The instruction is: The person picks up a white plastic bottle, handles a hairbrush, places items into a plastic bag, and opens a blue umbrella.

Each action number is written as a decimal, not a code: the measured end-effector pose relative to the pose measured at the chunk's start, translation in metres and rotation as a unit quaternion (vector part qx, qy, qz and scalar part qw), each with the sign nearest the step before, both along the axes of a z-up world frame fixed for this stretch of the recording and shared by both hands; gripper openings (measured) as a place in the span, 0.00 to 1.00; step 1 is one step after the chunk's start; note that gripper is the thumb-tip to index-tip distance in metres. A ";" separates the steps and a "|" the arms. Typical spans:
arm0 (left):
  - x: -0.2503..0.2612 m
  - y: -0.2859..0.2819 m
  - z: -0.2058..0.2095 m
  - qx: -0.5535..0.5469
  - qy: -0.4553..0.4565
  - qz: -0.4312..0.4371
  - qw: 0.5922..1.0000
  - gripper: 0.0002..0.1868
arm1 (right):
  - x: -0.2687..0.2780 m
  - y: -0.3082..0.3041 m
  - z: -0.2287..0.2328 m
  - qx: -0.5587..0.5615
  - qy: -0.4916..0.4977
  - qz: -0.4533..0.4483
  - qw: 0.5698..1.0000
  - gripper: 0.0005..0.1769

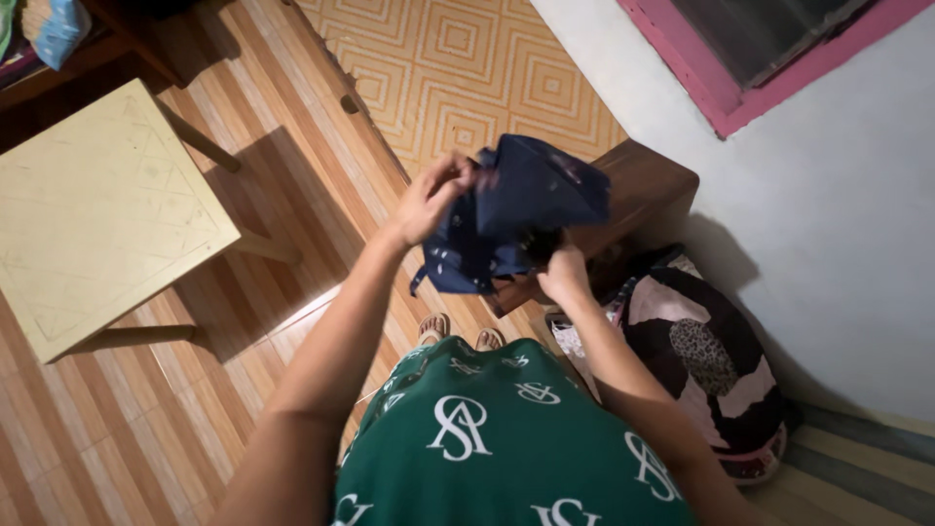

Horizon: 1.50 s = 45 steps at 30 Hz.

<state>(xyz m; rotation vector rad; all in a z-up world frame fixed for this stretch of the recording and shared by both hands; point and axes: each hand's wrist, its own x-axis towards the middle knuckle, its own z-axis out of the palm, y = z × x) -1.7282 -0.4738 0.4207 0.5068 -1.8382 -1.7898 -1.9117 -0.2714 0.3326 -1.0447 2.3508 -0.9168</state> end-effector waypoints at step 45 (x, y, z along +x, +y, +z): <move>0.077 -0.104 -0.107 0.458 0.300 0.156 0.822 0.28 | 0.003 0.057 0.017 0.050 -0.170 0.258 0.950 0.16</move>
